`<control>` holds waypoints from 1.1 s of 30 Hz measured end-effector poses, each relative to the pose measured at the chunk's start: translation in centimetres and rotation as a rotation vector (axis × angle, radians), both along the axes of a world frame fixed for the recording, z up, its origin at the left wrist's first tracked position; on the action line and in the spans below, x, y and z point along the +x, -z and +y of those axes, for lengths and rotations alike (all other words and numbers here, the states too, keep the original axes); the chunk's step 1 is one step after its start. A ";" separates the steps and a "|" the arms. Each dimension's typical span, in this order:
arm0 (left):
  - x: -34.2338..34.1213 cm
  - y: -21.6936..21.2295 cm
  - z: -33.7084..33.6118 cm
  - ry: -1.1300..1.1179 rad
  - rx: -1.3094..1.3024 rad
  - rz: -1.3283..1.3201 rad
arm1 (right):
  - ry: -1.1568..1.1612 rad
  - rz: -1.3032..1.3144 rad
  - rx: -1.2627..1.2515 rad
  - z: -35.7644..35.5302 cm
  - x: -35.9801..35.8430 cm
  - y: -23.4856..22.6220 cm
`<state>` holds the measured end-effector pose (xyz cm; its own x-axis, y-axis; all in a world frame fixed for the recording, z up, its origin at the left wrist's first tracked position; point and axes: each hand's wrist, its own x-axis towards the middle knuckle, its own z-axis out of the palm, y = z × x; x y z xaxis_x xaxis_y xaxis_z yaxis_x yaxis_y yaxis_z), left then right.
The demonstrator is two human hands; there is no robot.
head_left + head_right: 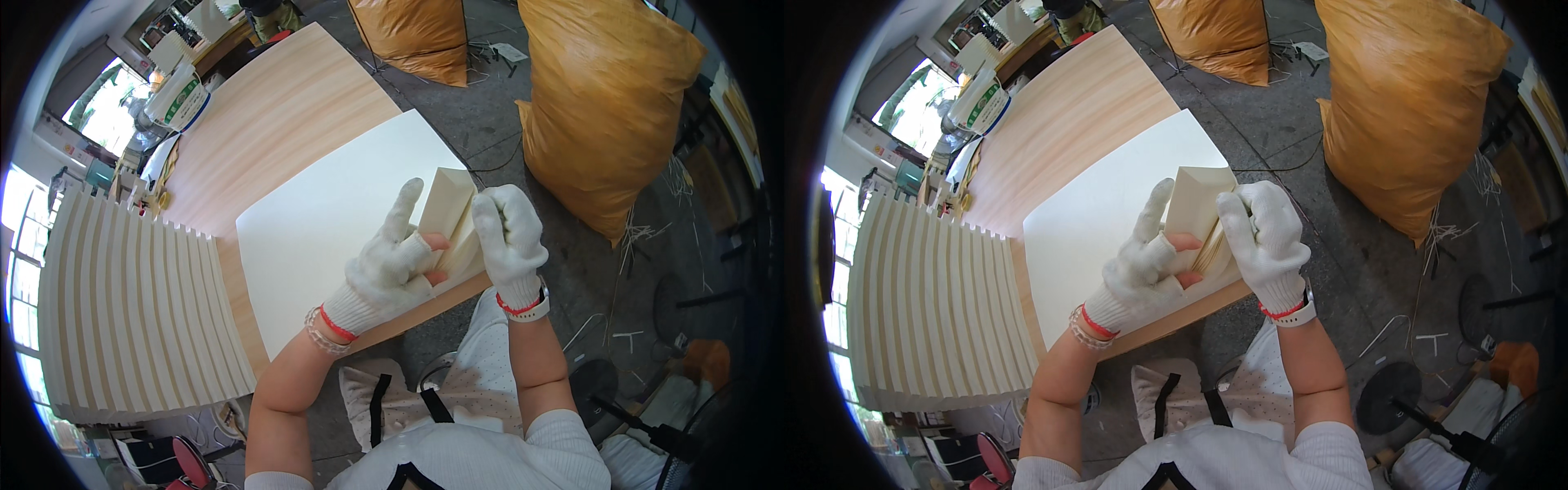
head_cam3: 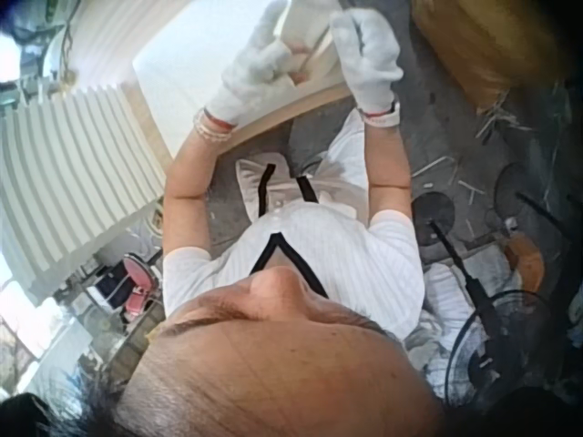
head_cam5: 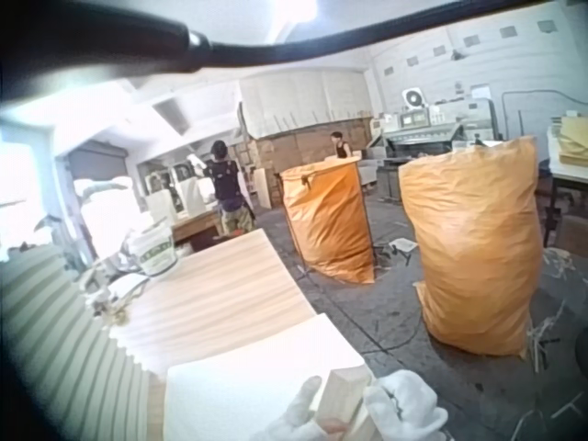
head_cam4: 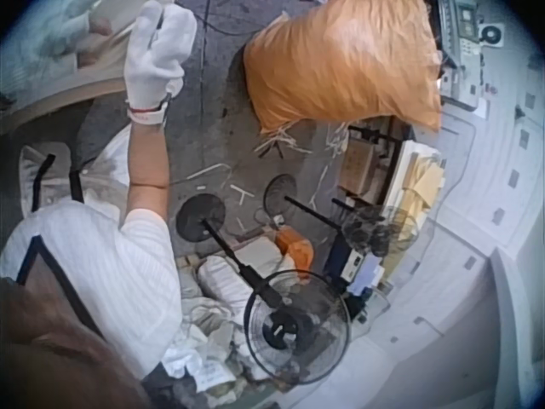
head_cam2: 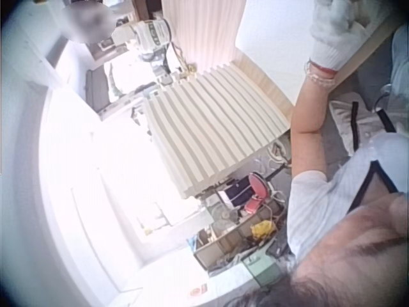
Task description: The person folds a thick sheet of white paper into a rectangular shape and places it on a large stack of identical folded paper units.
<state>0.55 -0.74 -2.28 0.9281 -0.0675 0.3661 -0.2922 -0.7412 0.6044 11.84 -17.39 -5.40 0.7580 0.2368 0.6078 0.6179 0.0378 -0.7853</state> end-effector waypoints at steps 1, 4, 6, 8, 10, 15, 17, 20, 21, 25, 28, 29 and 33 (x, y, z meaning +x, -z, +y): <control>0.1 0.2 0.1 -0.001 0.002 -0.007 | -0.001 -0.004 -0.003 0.0 0.0 0.0; 0.2 0.1 0.0 0.003 -0.012 -0.011 | -0.006 -0.023 -0.005 -0.2 0.1 0.2; 0.2 0.2 -0.1 0.007 -0.010 -0.026 | -0.036 -0.058 -0.001 -0.3 0.2 0.2; 0.1 0.5 -0.1 0.011 0.010 -0.060 | -0.051 -0.068 -0.018 -0.4 0.4 0.2; 0.4 0.3 0.3 0.075 0.123 -0.069 | -0.033 -0.061 -0.001 -0.2 0.5 0.3; 0.7 0.3 0.3 0.095 0.024 -0.085 | 0.004 -0.037 0.013 0.1 0.3 0.2; 0.3 0.0 -0.1 0.037 0.021 -0.021 | 0.000 -0.027 0.016 0.1 0.3 0.2; 0.3 0.0 -0.1 0.018 -0.007 0.007 | 0.003 -0.026 0.016 0.0 0.2 0.1; 0.3 0.0 -0.1 0.015 -0.012 0.012 | 0.002 -0.031 0.016 0.0 0.2 0.3; 0.3 0.1 0.0 -0.004 -0.013 0.037 | -0.007 -0.013 0.022 0.0 0.1 0.2; 0.3 0.2 0.0 -0.006 -0.026 0.034 | -0.011 -0.032 0.036 0.1 0.3 0.5; 0.2 0.0 -0.1 -0.011 -0.031 0.047 | -0.009 -0.028 0.029 -0.1 0.3 0.4; 0.3 0.2 -0.1 -0.013 -0.023 0.014 | -0.014 0.000 0.003 -0.4 0.0 0.2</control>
<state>0.86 -0.86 -2.49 0.9338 -0.0476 0.3546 -0.2745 -0.7308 0.6249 11.88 -17.77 -5.62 0.7545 0.2457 0.6085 0.6174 0.0486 -0.7851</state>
